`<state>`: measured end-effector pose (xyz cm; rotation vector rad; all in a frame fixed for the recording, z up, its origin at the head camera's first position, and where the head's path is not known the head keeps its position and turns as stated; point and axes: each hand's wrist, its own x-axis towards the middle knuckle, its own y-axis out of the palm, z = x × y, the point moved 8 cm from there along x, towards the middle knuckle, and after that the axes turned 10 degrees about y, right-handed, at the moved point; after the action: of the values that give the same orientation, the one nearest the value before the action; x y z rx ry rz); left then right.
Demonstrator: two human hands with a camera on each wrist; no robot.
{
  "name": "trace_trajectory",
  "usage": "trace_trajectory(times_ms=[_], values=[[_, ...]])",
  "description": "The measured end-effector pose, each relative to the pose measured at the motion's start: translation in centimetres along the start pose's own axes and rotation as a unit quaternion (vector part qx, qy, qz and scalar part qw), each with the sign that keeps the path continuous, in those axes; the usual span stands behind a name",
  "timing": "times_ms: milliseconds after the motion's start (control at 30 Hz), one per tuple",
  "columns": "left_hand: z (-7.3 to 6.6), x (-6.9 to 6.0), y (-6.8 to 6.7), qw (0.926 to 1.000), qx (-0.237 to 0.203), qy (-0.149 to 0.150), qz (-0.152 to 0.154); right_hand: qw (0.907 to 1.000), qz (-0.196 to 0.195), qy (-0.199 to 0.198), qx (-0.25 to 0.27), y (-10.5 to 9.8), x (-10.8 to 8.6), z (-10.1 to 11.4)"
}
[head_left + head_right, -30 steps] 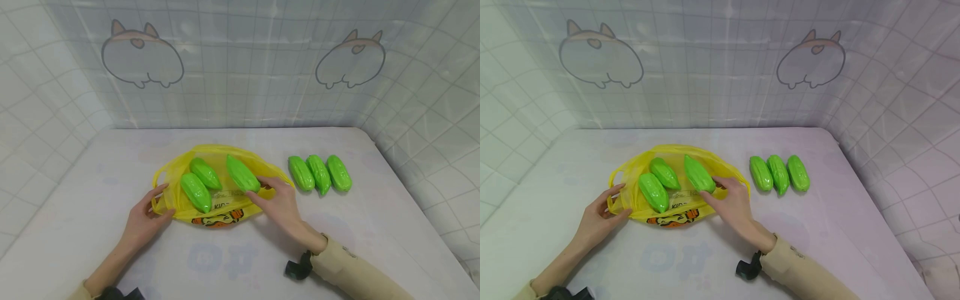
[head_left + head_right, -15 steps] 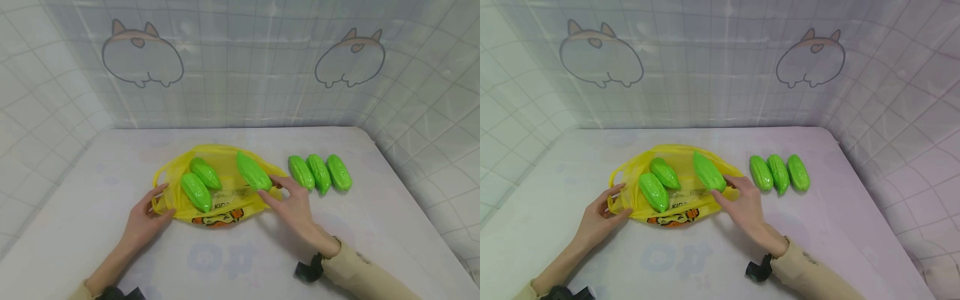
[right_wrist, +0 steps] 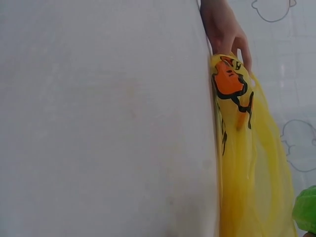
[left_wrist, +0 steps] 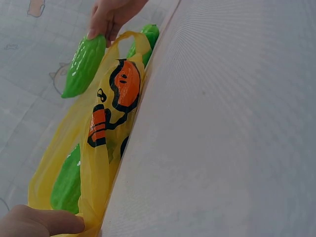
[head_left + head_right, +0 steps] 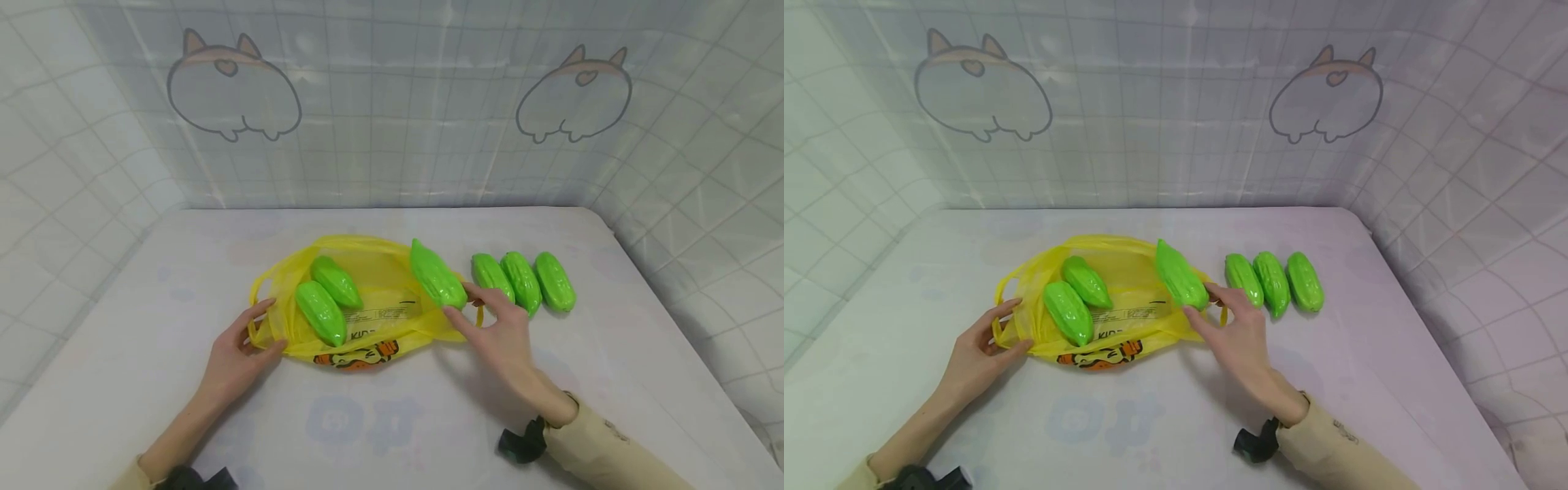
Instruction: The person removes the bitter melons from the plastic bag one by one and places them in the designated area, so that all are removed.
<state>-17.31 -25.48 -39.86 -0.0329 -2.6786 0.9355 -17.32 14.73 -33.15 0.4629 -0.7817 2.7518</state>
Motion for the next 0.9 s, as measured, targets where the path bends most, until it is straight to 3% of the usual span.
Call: trace_trajectory(times_ms=[900], values=[[0.0,0.0,0.0,1.0,0.004,0.004,-0.003,0.9984,-0.051,0.024,-0.005,-3.4,0.5,-1.8]])
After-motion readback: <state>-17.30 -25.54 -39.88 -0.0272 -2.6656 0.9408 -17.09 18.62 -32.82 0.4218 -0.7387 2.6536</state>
